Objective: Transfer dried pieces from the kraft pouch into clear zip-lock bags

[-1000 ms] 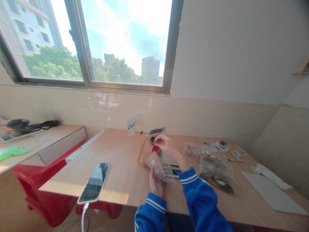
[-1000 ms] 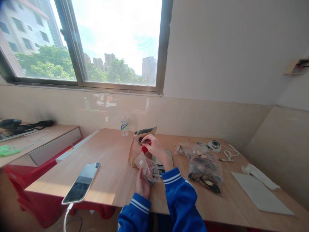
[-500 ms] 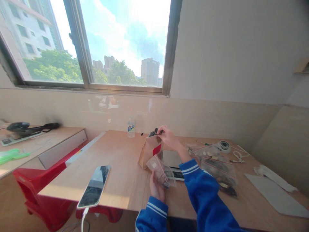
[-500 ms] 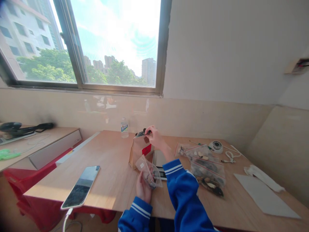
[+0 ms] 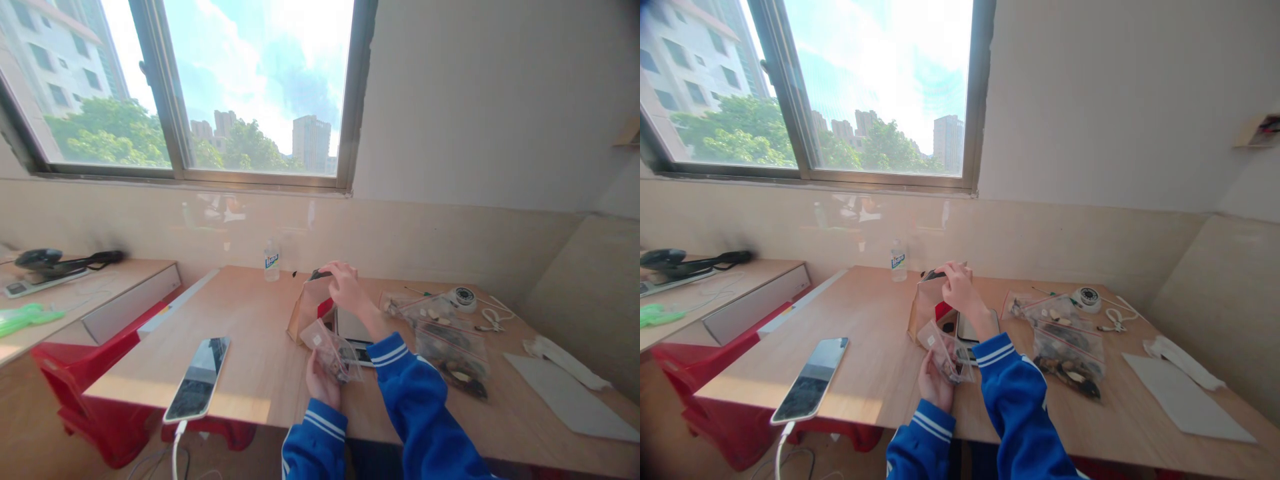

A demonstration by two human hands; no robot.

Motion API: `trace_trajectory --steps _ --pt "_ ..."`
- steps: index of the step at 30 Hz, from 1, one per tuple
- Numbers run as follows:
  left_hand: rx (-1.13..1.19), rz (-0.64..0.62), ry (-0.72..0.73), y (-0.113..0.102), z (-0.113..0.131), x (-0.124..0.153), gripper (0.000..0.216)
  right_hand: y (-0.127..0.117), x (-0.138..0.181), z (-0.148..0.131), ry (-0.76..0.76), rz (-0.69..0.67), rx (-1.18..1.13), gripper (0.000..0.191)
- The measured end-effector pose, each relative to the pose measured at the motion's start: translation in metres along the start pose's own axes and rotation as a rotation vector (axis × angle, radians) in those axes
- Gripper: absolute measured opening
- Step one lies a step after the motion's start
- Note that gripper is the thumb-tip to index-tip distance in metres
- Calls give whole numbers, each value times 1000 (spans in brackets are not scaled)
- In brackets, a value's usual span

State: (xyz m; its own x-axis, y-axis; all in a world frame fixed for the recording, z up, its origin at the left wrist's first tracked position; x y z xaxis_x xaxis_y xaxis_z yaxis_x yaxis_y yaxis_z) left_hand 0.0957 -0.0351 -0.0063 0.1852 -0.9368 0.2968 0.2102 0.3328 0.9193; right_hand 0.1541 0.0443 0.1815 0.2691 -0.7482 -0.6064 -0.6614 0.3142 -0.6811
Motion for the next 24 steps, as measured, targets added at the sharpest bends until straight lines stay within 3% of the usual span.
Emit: trace_trajectory --steps 3,5,8,10,12,17,24 --pt "55 40 40 1 2 1 28 -8 18 9 50 199 -183 33" --pt "80 45 64 1 3 1 29 -3 33 23 118 214 -261 28" --pt "81 32 79 2 3 2 29 24 54 46 229 -59 -183 27" --pt "84 21 90 2 3 2 30 49 65 56 235 -304 8 29" --pt "90 9 105 2 2 1 32 72 73 60 210 -448 204 29" --pt "50 -30 130 -1 0 -2 41 104 82 57 214 -498 370 30" --pt "38 -29 103 -1 -1 -3 43 103 85 62 195 -507 419 21"
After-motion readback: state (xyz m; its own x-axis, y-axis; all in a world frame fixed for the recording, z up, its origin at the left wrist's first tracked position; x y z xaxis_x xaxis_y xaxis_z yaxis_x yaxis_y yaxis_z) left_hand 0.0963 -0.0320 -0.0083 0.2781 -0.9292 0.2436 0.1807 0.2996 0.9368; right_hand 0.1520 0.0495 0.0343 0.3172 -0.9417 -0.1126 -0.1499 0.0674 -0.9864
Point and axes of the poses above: each hand's wrist, its own x-axis away from the middle knuckle, its own y-axis out of the palm, z = x × y, the point moved 2 cm from there along -x, towards the middle knuckle, and after that the axes turned 8 degrees about y, right-handed, at the moved point
